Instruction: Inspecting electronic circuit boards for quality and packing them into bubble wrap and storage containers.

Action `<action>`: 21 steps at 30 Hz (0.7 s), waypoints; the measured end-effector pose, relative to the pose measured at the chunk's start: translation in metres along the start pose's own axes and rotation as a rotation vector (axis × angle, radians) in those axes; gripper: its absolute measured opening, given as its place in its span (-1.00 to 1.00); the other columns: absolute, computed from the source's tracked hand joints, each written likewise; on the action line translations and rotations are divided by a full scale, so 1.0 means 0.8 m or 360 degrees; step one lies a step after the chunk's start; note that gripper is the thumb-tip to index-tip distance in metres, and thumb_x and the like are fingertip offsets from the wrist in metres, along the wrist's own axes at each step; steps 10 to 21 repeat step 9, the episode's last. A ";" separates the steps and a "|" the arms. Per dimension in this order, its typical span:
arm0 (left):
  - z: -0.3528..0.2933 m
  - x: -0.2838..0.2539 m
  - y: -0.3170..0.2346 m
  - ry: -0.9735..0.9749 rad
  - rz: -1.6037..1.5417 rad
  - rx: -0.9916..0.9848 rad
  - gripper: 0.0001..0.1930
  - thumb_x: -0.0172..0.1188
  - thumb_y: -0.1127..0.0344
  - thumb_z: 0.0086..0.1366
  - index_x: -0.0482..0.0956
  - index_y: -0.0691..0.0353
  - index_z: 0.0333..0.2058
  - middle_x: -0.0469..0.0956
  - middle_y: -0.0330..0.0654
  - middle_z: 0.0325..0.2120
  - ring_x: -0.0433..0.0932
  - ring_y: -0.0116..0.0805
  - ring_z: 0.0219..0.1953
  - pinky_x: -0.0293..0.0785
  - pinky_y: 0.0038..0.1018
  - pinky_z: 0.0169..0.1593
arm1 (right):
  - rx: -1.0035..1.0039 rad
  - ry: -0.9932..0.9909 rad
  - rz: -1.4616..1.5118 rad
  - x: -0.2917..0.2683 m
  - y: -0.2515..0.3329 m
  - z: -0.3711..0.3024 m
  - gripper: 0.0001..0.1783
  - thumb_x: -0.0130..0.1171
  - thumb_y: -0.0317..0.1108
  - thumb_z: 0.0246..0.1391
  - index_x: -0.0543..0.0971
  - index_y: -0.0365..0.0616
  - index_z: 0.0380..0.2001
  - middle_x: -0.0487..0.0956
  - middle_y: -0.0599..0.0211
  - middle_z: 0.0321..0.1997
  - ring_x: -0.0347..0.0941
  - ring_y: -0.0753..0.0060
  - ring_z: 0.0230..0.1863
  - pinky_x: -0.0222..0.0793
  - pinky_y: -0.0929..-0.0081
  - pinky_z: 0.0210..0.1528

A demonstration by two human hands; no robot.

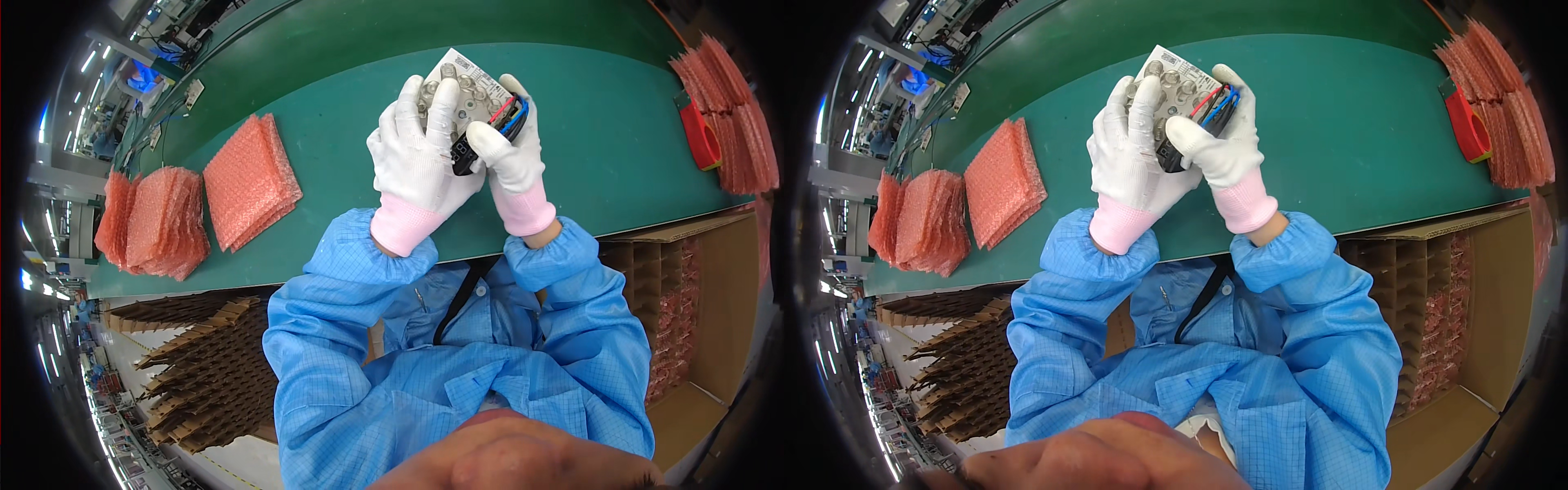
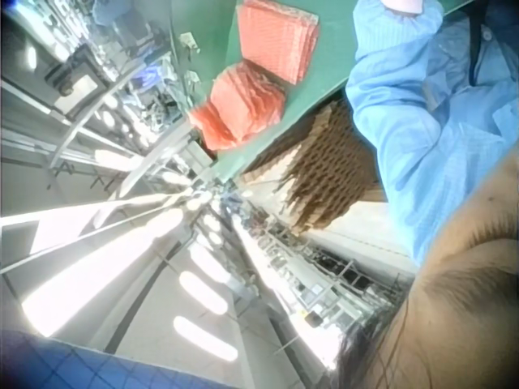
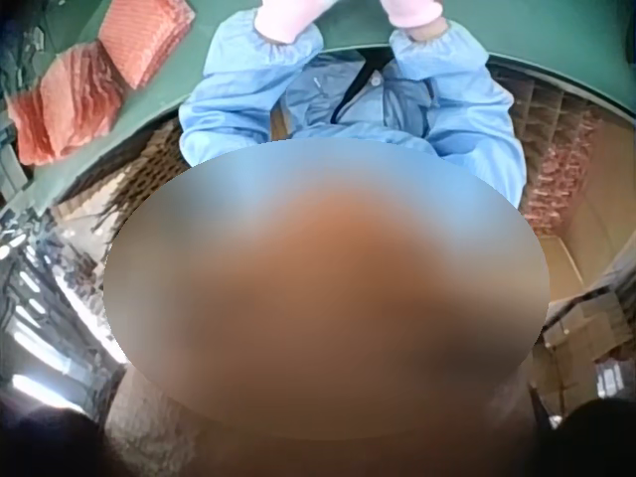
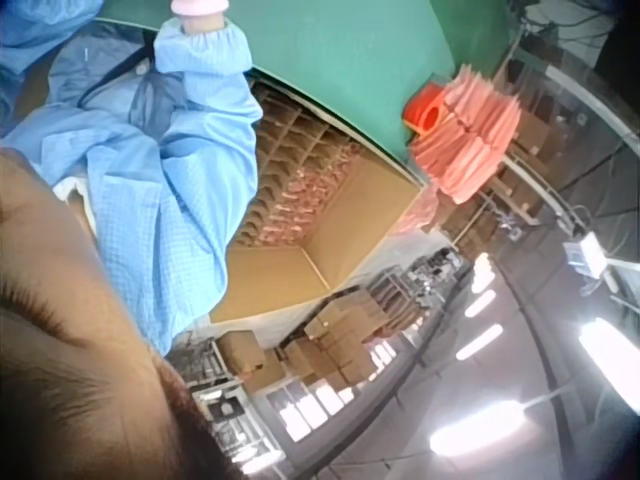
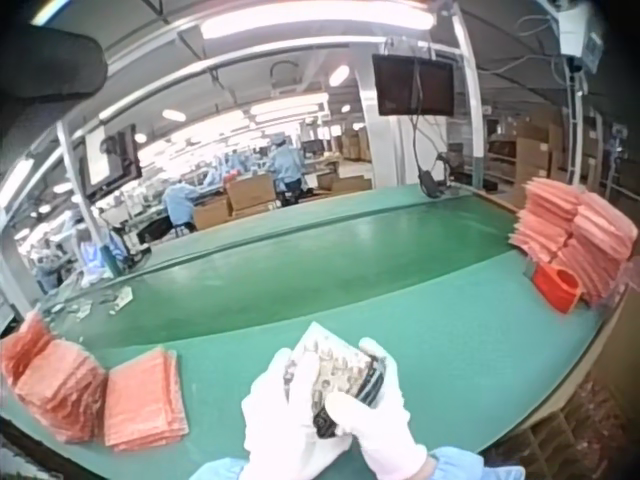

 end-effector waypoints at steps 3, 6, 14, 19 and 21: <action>0.003 -0.003 -0.003 -0.0013 -0.0077 -0.0008 0.04 0.47 0.19 -0.30 0.20 -0.02 0.27 0.22 0.13 0.16 0.30 0.14 0.10 0.26 -0.02 0.05 | -0.0161 0.0066 -0.0017 0.010 -0.002 0.002 -0.25 0.44 -0.36 -0.11 0.32 -0.23 0.15 0.54 0.28 -0.04 0.50 0.49 -0.10 0.47 0.47 -0.01; 0.003 -0.007 -0.007 0.0033 -0.0046 0.0006 0.05 0.47 0.17 -0.29 0.20 -0.01 0.28 0.22 0.13 0.17 0.30 0.14 0.11 0.26 -0.01 0.06 | 0.0021 0.0211 0.0120 0.017 -0.003 -0.006 -0.37 0.42 -0.37 -0.09 0.42 -0.23 0.07 0.57 0.31 -0.06 0.52 0.50 -0.13 0.48 0.46 -0.01; -0.002 -0.016 0.002 0.0134 -0.0359 -0.0040 0.05 0.45 0.11 -0.26 0.16 0.00 0.29 0.20 0.14 0.19 0.27 0.12 0.18 0.24 0.05 0.12 | 0.0340 0.0364 0.0383 0.031 -0.009 -0.015 -0.45 0.29 -0.31 0.06 0.42 -0.20 0.12 0.57 0.22 -0.02 0.54 0.24 -0.02 0.49 0.33 0.01; -0.002 -0.016 0.002 0.0134 -0.0359 -0.0040 0.05 0.45 0.11 -0.26 0.16 0.00 0.29 0.20 0.14 0.19 0.27 0.12 0.18 0.24 0.05 0.12 | 0.0340 0.0364 0.0383 0.031 -0.009 -0.015 -0.45 0.29 -0.31 0.06 0.42 -0.20 0.12 0.57 0.22 -0.02 0.54 0.24 -0.02 0.49 0.33 0.01; -0.002 -0.016 0.002 0.0134 -0.0359 -0.0040 0.05 0.45 0.11 -0.26 0.16 0.00 0.29 0.20 0.14 0.19 0.27 0.12 0.18 0.24 0.05 0.12 | 0.0340 0.0364 0.0383 0.031 -0.009 -0.015 -0.45 0.29 -0.31 0.06 0.42 -0.20 0.12 0.57 0.22 -0.02 0.54 0.24 -0.02 0.49 0.33 0.01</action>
Point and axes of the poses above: each hand's wrist, its own z-axis towards the middle knuckle, its own x-axis out of the palm, y = z × x, the point moved 6 cm from there along z, towards the middle knuckle
